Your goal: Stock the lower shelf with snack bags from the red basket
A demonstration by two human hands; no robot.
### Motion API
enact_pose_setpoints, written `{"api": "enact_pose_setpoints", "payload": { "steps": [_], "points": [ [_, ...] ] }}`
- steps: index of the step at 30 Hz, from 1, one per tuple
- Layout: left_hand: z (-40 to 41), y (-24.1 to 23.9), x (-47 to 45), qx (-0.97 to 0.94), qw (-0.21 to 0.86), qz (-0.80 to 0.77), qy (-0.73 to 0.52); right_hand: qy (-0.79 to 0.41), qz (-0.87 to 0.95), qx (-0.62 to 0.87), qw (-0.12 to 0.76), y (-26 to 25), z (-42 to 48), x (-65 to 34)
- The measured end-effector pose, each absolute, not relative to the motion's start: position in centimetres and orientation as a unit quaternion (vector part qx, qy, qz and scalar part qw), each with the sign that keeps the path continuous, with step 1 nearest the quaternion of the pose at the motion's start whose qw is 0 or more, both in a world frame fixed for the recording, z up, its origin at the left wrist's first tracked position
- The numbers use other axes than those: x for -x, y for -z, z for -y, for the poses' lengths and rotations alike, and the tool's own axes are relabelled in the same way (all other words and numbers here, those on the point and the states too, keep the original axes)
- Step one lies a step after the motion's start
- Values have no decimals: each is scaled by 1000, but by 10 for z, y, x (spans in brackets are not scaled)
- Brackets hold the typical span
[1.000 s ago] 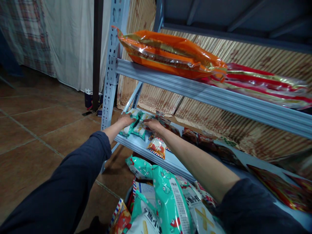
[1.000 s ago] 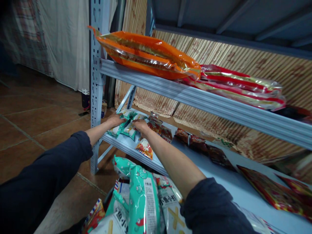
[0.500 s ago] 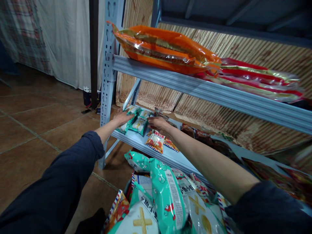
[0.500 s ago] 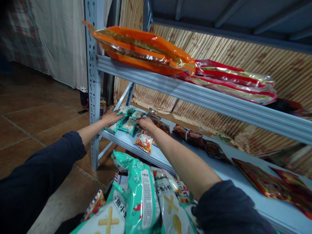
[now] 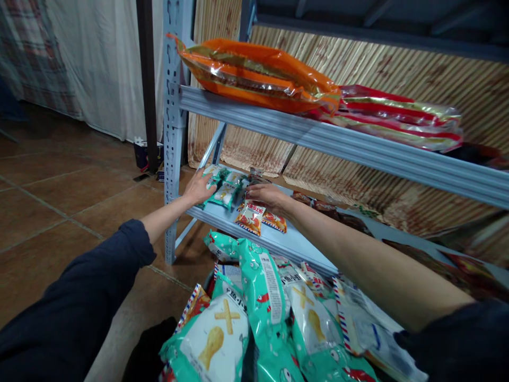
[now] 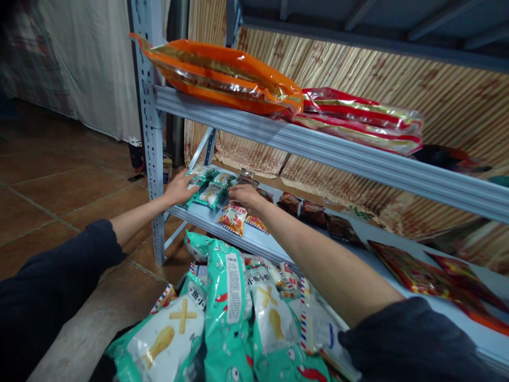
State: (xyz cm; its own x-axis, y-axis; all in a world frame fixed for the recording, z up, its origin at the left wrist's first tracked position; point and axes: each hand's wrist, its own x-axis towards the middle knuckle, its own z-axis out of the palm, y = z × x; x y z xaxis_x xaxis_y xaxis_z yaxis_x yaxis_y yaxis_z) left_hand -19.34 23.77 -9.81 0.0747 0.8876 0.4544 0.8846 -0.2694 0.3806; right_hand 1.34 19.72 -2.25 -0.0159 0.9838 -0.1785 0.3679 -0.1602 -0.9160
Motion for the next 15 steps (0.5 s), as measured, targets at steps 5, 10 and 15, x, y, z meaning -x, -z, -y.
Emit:
{"api": "enact_pose_setpoints", "payload": {
  "steps": [5,10,15],
  "points": [
    [-182,50,154,-869,138,-391,-271,-480,564,605,292,11,-153,-31],
    [-126,26,131,-916,216,-317,-119,-496,601,580,236,6,-105,-53],
    [-107,27,126,-930,208,-298,-60,-415,656,600,196,-4,-66,-87]
  ]
}}
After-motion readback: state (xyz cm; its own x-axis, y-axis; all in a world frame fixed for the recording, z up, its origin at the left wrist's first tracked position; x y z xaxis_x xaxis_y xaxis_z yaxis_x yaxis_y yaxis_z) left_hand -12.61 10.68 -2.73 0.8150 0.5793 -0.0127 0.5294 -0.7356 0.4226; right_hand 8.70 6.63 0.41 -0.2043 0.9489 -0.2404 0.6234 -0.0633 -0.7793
